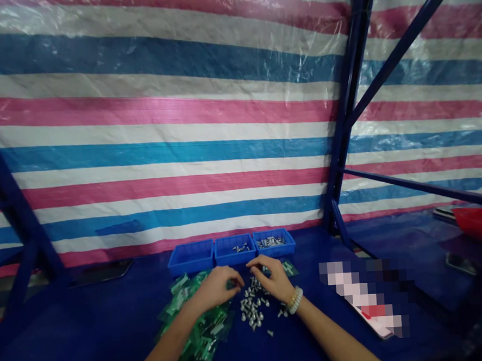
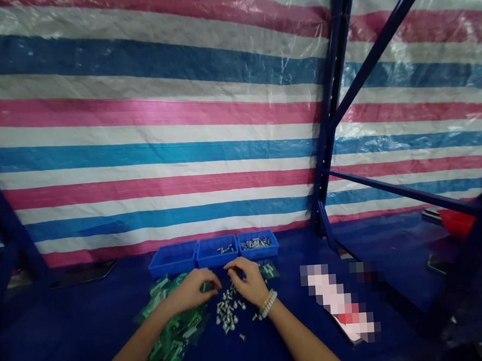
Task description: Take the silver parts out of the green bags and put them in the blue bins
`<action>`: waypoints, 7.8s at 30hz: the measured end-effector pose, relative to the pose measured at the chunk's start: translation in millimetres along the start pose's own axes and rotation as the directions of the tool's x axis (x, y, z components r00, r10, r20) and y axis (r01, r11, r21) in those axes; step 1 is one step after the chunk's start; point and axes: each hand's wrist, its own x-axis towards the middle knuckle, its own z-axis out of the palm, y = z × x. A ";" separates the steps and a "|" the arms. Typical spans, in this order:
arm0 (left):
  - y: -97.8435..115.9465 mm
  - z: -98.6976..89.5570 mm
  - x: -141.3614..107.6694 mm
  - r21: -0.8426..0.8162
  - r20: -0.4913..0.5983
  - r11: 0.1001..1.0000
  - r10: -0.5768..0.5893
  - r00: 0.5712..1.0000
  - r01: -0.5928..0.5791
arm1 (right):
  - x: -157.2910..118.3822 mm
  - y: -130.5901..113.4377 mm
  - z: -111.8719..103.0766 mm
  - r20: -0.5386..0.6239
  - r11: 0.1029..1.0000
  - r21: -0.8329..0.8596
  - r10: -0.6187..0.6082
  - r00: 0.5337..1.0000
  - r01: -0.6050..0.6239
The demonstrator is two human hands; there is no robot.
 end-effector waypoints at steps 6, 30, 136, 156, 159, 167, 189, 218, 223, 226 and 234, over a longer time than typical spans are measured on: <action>10.6 2.6 -13.0 0.119 0.131 0.993 -0.009 0.991 -0.007 | 0.2 0.8 -0.2 -0.009 1.000 -0.003 0.003 1.000 -0.003; -5.5 20.8 -2.2 -0.831 -0.072 0.552 -0.230 0.970 0.069 | -2.0 -9.7 6.3 0.107 0.965 0.252 0.053 0.993 -0.079; 0.2 7.2 2.7 0.018 -0.077 1.000 0.002 0.997 0.000 | -1.4 5.7 2.9 0.003 1.000 -0.027 0.001 1.000 -0.001; 1.9 12.0 -0.4 -0.309 -0.310 0.951 -0.118 0.943 0.018 | -1.0 -0.6 3.1 -0.045 0.999 -0.025 -0.032 0.998 0.031; 4.1 12.0 0.2 -0.555 -0.284 0.830 -0.254 0.925 0.058 | -2.1 -1.4 3.9 -0.031 0.997 -0.047 -0.058 0.998 0.056; 14.6 21.9 -1.2 -0.882 -0.186 0.466 -0.482 0.856 0.071 | -2.6 -6.3 6.5 -0.005 0.988 -0.026 -0.151 0.988 0.151; 22.9 24.8 -5.2 -0.980 -0.089 0.200 -0.519 0.850 0.019 | -2.9 -17.0 3.7 -0.060 0.974 0.005 -0.226 0.972 0.227; 30.4 27.1 -6.8 -0.741 -0.345 0.670 -0.448 0.825 0.054 | -2.6 -13.1 6.6 0.056 0.992 -0.046 -0.111 0.992 0.114; 25.3 14.9 -6.6 -0.460 -0.527 0.886 -0.226 0.819 -0.051 | -1.5 -13.2 3.5 0.115 0.990 -0.011 -0.140 0.983 0.143; 13.6 -3.9 7.4 -0.265 -0.598 0.963 -0.121 0.792 -0.053 | -1.1 -10.2 0.4 0.080 0.987 -0.055 -0.146 0.986 0.150; -14.0 -34.7 48.3 -0.016 -0.478 0.999 -0.037 0.877 0.034 | 0.3 2.5 -2.6 0.012 0.985 -0.123 -0.118 0.993 0.119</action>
